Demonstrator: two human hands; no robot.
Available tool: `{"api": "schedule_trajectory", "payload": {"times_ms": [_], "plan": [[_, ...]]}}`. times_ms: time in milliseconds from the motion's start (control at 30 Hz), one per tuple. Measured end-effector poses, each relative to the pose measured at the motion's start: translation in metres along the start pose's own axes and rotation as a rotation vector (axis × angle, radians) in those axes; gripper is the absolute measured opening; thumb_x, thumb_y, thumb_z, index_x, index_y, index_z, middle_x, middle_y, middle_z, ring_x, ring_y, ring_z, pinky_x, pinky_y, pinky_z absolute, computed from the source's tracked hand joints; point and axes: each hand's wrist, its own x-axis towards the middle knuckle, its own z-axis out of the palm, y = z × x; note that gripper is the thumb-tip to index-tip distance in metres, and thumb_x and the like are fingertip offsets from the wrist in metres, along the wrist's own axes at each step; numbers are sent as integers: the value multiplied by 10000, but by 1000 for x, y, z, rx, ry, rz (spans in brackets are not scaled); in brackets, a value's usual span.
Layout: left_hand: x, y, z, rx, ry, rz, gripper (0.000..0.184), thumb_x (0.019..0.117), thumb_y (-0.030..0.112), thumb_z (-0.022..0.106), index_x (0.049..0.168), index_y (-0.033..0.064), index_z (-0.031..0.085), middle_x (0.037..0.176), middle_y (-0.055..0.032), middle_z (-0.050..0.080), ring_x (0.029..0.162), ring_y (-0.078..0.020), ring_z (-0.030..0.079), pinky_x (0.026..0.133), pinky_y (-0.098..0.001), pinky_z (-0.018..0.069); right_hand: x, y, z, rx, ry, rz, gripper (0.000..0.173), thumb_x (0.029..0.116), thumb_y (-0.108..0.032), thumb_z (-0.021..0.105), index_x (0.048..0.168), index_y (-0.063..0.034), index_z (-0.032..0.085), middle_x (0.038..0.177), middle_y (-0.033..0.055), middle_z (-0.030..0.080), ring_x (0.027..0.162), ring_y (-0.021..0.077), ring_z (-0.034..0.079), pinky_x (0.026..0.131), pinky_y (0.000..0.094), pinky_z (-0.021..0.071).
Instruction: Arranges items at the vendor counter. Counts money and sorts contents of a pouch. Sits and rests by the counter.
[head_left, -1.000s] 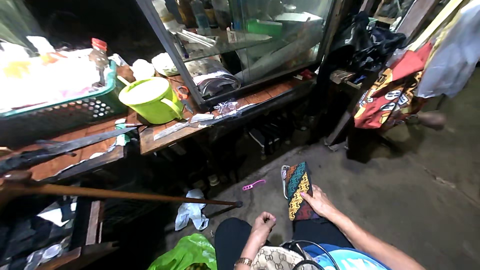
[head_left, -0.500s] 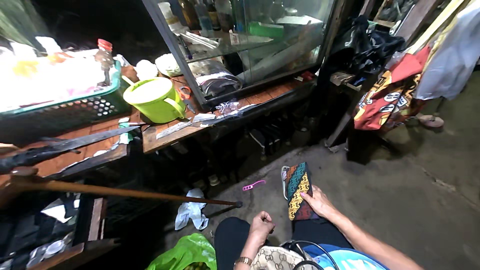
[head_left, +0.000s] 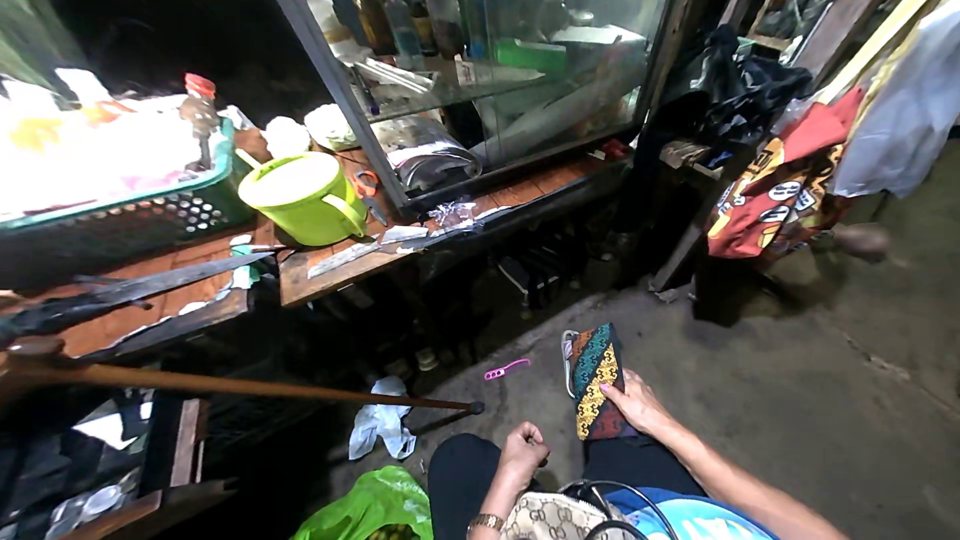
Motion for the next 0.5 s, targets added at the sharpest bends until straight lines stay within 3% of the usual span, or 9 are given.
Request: {"api": "schedule_trajectory", "payload": {"times_ms": [333, 500], "plan": [[1, -1, -1, 3, -1, -4, 199, 796, -80, 711, 849, 34, 557, 733, -58, 584, 626, -161, 605, 611, -335, 555, 0, 1, 1, 3, 4, -16, 737, 1007, -589, 494, 1482, -26, 495, 1571, 202, 430, 1478, 355, 381, 1201, 551, 314], [4, -2, -2, 111, -9, 10, 194, 772, -45, 738, 831, 52, 580, 709, -26, 539, 634, -136, 521, 599, -324, 455, 0, 1, 1, 3, 8, -20, 729, 1007, -586, 495, 1482, -34, 503, 1572, 192, 438, 1486, 348, 376, 1207, 542, 316]]}}
